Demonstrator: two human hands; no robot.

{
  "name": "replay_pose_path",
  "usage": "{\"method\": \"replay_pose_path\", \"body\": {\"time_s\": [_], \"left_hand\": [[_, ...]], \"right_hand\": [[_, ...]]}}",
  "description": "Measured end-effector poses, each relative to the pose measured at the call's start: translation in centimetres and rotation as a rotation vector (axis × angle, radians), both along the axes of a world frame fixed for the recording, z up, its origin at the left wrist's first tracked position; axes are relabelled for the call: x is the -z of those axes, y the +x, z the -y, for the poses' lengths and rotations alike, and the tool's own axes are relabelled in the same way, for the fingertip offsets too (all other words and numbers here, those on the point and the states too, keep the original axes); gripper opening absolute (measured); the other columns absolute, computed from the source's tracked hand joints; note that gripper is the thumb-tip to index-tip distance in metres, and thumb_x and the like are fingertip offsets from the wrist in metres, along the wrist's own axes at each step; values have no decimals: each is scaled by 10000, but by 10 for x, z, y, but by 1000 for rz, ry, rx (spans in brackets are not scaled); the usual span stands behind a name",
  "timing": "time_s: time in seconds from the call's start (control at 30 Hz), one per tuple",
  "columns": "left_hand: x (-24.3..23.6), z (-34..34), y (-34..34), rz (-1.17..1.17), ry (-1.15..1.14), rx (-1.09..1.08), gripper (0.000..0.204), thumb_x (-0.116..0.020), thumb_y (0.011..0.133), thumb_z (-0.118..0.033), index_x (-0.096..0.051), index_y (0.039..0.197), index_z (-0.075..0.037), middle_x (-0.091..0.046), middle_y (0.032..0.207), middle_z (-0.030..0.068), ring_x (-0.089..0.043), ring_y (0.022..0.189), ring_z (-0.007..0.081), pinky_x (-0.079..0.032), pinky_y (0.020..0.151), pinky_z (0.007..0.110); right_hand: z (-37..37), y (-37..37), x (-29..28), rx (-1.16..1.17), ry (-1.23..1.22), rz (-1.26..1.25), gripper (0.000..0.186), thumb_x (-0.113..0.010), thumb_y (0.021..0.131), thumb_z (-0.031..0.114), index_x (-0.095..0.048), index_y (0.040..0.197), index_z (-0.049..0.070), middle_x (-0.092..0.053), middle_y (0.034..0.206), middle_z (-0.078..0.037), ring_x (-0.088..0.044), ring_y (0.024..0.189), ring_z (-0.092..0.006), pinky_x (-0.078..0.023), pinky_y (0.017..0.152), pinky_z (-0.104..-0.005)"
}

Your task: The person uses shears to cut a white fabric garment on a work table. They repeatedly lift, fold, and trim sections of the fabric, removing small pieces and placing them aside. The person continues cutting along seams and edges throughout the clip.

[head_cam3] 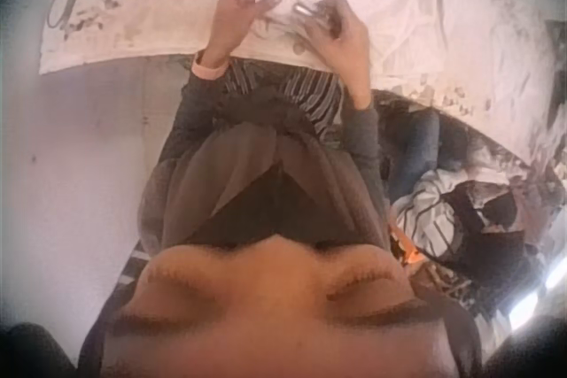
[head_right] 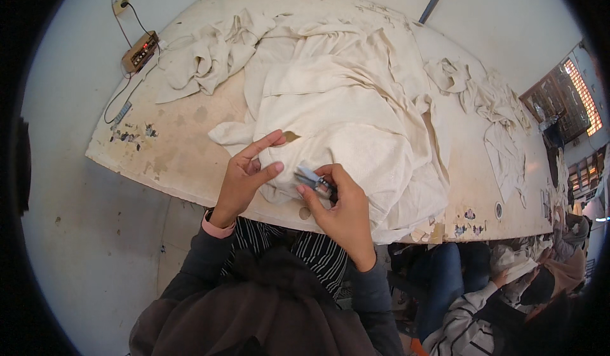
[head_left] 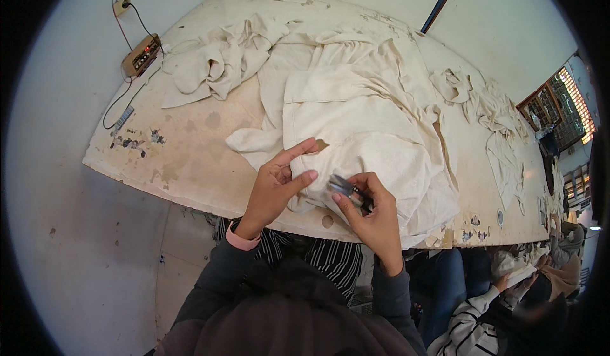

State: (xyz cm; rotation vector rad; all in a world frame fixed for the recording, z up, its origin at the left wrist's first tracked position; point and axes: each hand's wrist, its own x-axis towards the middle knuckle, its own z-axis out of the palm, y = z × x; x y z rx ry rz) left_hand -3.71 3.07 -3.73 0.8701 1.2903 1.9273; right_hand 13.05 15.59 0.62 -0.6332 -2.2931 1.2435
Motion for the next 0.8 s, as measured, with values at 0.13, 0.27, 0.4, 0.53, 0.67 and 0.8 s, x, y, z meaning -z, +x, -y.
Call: {"method": "replay_pose_path", "body": {"time_s": [0.13, 0.27, 0.4, 0.53, 0.67, 0.8], "left_hand": [[-11, 13, 18, 54, -59, 63, 770, -735, 884, 89, -395, 1566, -17, -500, 1498, 93, -642, 1129, 127, -539, 932, 237], [-8, 18, 29, -103, -115, -25, 859, -767, 852, 86, -361, 1595, -58, -507, 1473, 85, -660, 954, 86, -563, 798, 226], [-9, 22, 32, -343, -191, -88, 893, -789, 821, 66, -381, 1596, -107, -533, 1453, 126, -591, 774, 67, -538, 686, 240], [-4, 23, 33, -548, -232, -151, 895, -807, 806, 9, -396, 1587, -133, -582, 1394, 164, -537, 669, 158, -506, 634, 283], [3, 24, 33, -647, -216, -183, 908, -816, 778, 49, -418, 1578, -111, -595, 1313, 152, -538, 639, 107, -524, 647, 247], [6, 24, 35, -690, -219, -184, 909, -827, 768, 36, -431, 1572, -120, -618, 1236, 152, -543, 634, 134, -525, 645, 264]], "right_hand": [[20, -6, -13, 86, 272, 54, 216, -793, 886, 191, -673, 919, 15, -713, 762, -107, -676, 652, -181, -510, 624, -291], [28, -11, -11, 80, 429, 45, 242, -756, 897, 267, -677, 870, 39, -695, 738, -120, -678, 602, -306, -496, 535, -374], [31, -12, -14, 73, 435, 100, 244, -744, 906, 266, -673, 840, 42, -691, 734, -120, -669, 580, -299, -486, 521, -378], [32, -11, -12, 68, 398, 145, 262, -744, 908, 282, -676, 828, 41, -680, 699, -120, -668, 564, -295, -484, 518, -376], [30, -10, -14, 74, 346, 155, 285, -745, 908, 304, -681, 818, 41, -682, 677, -119, -673, 552, -290, -482, 514, -377], [29, -10, -12, 72, 344, 147, 284, -740, 910, 308, -688, 816, 46, -693, 686, -120, -679, 555, -286, -483, 514, -381]]}}
